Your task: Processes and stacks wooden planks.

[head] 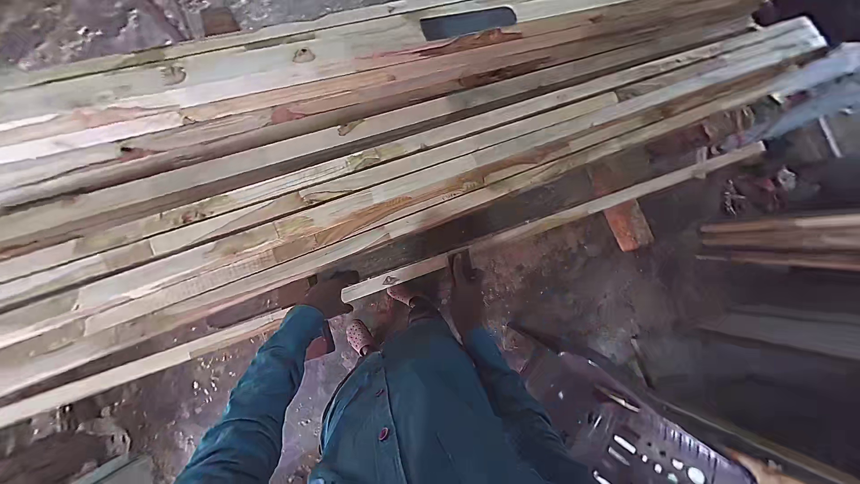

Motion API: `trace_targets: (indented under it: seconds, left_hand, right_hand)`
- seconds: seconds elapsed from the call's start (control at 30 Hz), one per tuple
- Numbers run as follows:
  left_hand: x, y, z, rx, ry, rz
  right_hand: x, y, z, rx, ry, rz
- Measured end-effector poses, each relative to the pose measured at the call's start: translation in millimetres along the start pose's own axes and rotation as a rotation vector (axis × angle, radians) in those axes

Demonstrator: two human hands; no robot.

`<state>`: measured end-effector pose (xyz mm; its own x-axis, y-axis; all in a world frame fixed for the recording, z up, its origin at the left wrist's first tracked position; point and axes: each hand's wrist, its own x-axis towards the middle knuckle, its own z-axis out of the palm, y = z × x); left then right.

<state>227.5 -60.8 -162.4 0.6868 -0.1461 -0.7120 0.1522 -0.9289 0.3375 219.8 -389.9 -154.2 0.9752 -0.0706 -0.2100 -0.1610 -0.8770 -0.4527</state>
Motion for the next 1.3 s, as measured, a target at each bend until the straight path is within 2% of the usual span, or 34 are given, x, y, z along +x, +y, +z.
trace_targets:
  seconds: [0.1, 0.23, 0.37, 0.47, 0.57, 0.63, 0.7, 0.77, 0.83, 0.97, 1.03, 1.13, 1.17, 1.23, 1.3]
  left_hand:
    - [-7.3, 11.5, -3.6, 0.053, 0.030, -0.036]
    - [-23.0, 18.6, 14.3, 0.120, 0.146, -0.096]
    - [-27.7, 23.1, 27.5, 0.170, 0.211, -0.111]
    - [-28.8, 25.9, 26.8, 0.188, 0.221, -0.124]
    - [-26.9, 24.9, 27.0, 0.188, 0.267, -0.100]
    - [-27.6, 19.2, 28.3, 0.184, 0.298, -0.046]
    - [-22.2, 15.4, 9.8, 0.150, 0.245, 0.025]
    - [-14.3, 4.3, -14.7, 0.039, 0.111, 0.109]
    - [-5.8, -7.9, -20.2, 0.031, 0.043, 0.140]
    - [9.2, 3.8, -12.3, 0.000, 0.170, -0.030]
    - [12.8, 6.9, -20.8, -0.111, 0.023, -0.079]
    - [19.3, 10.4, -32.7, -0.263, -0.203, -0.013]
    - [18.5, 15.1, -34.3, -0.283, -0.205, -0.007]
    - [18.8, 8.2, -24.5, -0.317, -0.095, 0.009]
    - [19.6, 6.1, -24.0, -0.270, -0.004, 0.109]
  right_hand:
    - [-27.4, -30.3, -0.1, -0.126, -0.065, 0.147]
    - [-10.7, -34.2, -51.3, 0.095, -0.062, 0.363]
    - [25.1, -18.1, -71.5, 0.107, -0.062, 0.334]
    - [-3.8, -73.8, -61.8, 0.151, -0.184, 0.363]
    - [-42.0, -135.5, -44.3, 0.046, -0.426, 0.253]
    - [-60.2, -155.8, -37.7, 0.009, -0.568, 0.206]
    - [-59.8, -148.9, -39.6, 0.070, -0.612, 0.140]
    - [-56.6, -121.1, -43.6, 0.222, -0.572, 0.061]
    - [-58.5, -94.0, -57.9, 0.343, -0.528, 0.066]
    - [-46.5, -46.9, -86.8, 0.382, -0.483, 0.154]
    - [-45.3, -36.3, -99.2, 0.366, -0.460, 0.205]
    - [-38.1, -31.8, -111.7, 0.383, -0.411, 0.229]
    - [-37.1, -30.7, -110.4, 0.418, -0.380, 0.237]
    - [-37.1, -31.5, -102.8, 0.478, -0.300, 0.220]
    - [-21.5, -35.1, -96.3, 0.457, -0.183, 0.190]
